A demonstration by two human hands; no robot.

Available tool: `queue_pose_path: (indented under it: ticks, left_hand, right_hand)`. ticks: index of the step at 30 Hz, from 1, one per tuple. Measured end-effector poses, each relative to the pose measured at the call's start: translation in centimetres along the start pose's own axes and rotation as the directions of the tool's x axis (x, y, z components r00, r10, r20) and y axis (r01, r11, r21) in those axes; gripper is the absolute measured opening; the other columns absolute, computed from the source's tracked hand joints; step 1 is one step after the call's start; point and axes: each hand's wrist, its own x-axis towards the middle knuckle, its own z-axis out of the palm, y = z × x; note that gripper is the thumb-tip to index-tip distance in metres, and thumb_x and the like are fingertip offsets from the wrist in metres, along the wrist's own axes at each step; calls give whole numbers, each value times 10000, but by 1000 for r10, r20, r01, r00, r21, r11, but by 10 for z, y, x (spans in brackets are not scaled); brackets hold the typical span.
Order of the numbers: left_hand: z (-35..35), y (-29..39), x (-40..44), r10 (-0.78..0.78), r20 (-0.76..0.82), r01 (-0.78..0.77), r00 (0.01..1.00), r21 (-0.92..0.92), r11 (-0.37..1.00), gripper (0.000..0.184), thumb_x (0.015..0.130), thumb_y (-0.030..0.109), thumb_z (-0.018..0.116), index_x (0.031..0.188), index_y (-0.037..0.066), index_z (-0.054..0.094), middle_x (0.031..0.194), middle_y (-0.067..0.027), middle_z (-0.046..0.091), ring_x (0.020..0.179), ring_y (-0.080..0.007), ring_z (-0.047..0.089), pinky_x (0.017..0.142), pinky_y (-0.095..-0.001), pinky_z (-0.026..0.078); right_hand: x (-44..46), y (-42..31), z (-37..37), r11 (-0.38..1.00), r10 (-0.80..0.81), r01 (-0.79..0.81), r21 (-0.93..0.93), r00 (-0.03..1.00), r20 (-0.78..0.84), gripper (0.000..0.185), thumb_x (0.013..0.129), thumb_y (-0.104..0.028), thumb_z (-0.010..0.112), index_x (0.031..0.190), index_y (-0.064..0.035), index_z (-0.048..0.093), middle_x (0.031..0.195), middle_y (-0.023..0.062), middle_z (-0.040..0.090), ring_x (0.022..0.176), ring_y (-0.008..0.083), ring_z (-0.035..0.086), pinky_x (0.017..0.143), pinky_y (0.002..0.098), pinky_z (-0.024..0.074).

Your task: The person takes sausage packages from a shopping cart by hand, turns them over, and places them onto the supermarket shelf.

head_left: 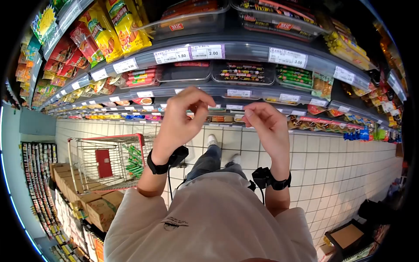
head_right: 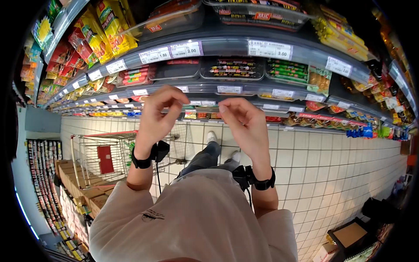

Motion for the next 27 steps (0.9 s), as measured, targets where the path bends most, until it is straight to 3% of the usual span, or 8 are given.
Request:
queue_pose_path:
  ticks: [3, 8, 10, 11, 20, 22, 26, 27]
  left_hand:
    - [10, -2, -16, -146, 154, 146, 977, 14, 989, 108, 779, -77, 466, 812, -46, 565, 771, -82, 584, 714, -125, 566, 650, -247, 467]
    - [9, -6, -38, -201, 172, 199, 964, 25, 980, 88, 761, -60, 452, 788, -48, 535, 744, -88, 566, 674, -139, 534, 621, -265, 452]
    - [7, -7, -50, -80, 71, 81, 994, -15, 997, 51, 774, -32, 494, 770, -49, 542, 678, -113, 546, 549, -160, 476, 510, -294, 384]
    - [-1, -5, -58, -174, 125, 174, 977, 7, 985, 82, 764, -47, 458, 794, -46, 534, 743, -91, 568, 675, -153, 535, 615, -272, 448]
    - [-103, -41, -182, -310, -108, 305, 945, -61, 951, 95, 807, 18, 456, 775, -22, 536, 703, -53, 555, 631, -103, 523, 564, -252, 418]
    - [-130, -60, -216, -397, -244, 370, 885, -148, 917, 94, 823, 32, 504, 771, -34, 549, 621, -61, 503, 557, -108, 430, 509, -276, 350]
    - [-183, -79, -287, -479, -345, 412, 807, -252, 876, 138, 838, 64, 482, 759, -34, 538, 603, -62, 495, 557, -115, 431, 512, -291, 350]
    - [-196, -81, -303, -466, -370, 422, 804, -196, 885, 156, 842, 75, 470, 747, -32, 531, 590, -58, 483, 545, -122, 426, 511, -303, 351]
  right_hand:
    - [-15, 14, -6, 996, 86, -86, 8, 996, 4, 131, 927, -79, 612, 1033, -10, 647, 884, 41, 678, 826, 94, 654, 736, 215, 496]
    - [-29, 25, -3, 996, 85, -84, -19, 992, 96, 129, 925, -41, 579, 1028, -20, 653, 875, 29, 662, 800, 75, 623, 723, 212, 488]
    - [-33, 23, 10, 995, 96, -93, -34, 990, 103, 123, 921, -37, 573, 1009, -12, 655, 848, 28, 657, 783, 86, 617, 723, 225, 489]
    - [-34, 22, 19, 994, 103, -99, -40, 990, 100, 119, 917, -32, 567, 989, -4, 658, 821, 28, 651, 767, 97, 610, 722, 238, 490]
    - [-51, 39, 155, 987, 111, -61, -150, 930, 351, 124, 914, -30, 554, 946, -16, 673, 813, 33, 657, 763, 81, 611, 704, 223, 488]
    - [-62, 46, 194, 984, 114, -48, -171, 908, 403, 124, 912, -32, 553, 940, -17, 673, 808, 32, 653, 753, 79, 601, 691, 221, 479]
    - [-84, 60, 270, 979, 124, -19, -202, 845, 520, 123, 900, -36, 548, 916, -17, 668, 789, 20, 636, 726, 72, 570, 652, 213, 451]
    - [-91, 61, 293, 984, 97, -1, -178, 842, 530, 124, 894, -35, 540, 898, -15, 662, 788, 10, 627, 712, 61, 550, 630, 209, 437]
